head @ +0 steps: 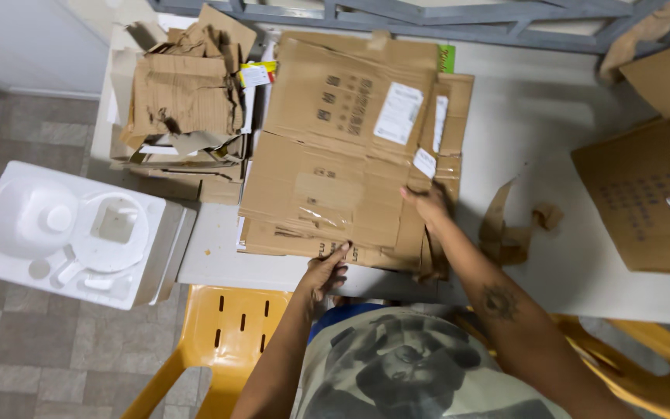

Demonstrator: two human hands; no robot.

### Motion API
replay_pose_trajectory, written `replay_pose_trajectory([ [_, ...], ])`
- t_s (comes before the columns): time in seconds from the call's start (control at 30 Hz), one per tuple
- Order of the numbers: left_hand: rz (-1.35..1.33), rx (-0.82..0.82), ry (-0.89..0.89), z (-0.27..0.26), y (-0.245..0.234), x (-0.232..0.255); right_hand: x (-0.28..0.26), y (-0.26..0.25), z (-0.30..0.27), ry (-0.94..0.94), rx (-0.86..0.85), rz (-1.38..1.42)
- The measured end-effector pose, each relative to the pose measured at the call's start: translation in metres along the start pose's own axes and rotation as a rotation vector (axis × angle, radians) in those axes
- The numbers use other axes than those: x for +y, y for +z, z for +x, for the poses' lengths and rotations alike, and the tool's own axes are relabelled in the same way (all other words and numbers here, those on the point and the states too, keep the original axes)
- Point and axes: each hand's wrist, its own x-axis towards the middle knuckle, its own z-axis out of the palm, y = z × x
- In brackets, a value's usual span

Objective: The person flattens empty cardboard boxes on a table by folding the flaps down and pressing them flat, tears tape off one box, stacks the flattened cardboard, and gathers plastic packaging and foam inserts into a pile on the table.

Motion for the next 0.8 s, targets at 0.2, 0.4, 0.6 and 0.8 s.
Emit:
replay_pose_trajectory([
  [0.2,-0.109,-0.064,-0.094,0.028,0.021,0.016,-0.026,0.015,0.016,0.081,0.100,-0.418],
  [0.4,0.048,-0.179,0.009,0.034,0.010,0.015,0.004,-0.003,-0.009,-0.355,0.473,-0.316],
  [0.6,0.731,-0.279,-0.009,-0.013,0.032,0.020,0.026,-0.122,-0.063,-0.563,0.782,-0.485],
  [0.8,0.750,-0.410,0.435,-0.022,0.141,0.047,0.062,-0.282,-0.078,-0.297,0.891,-0.310],
])
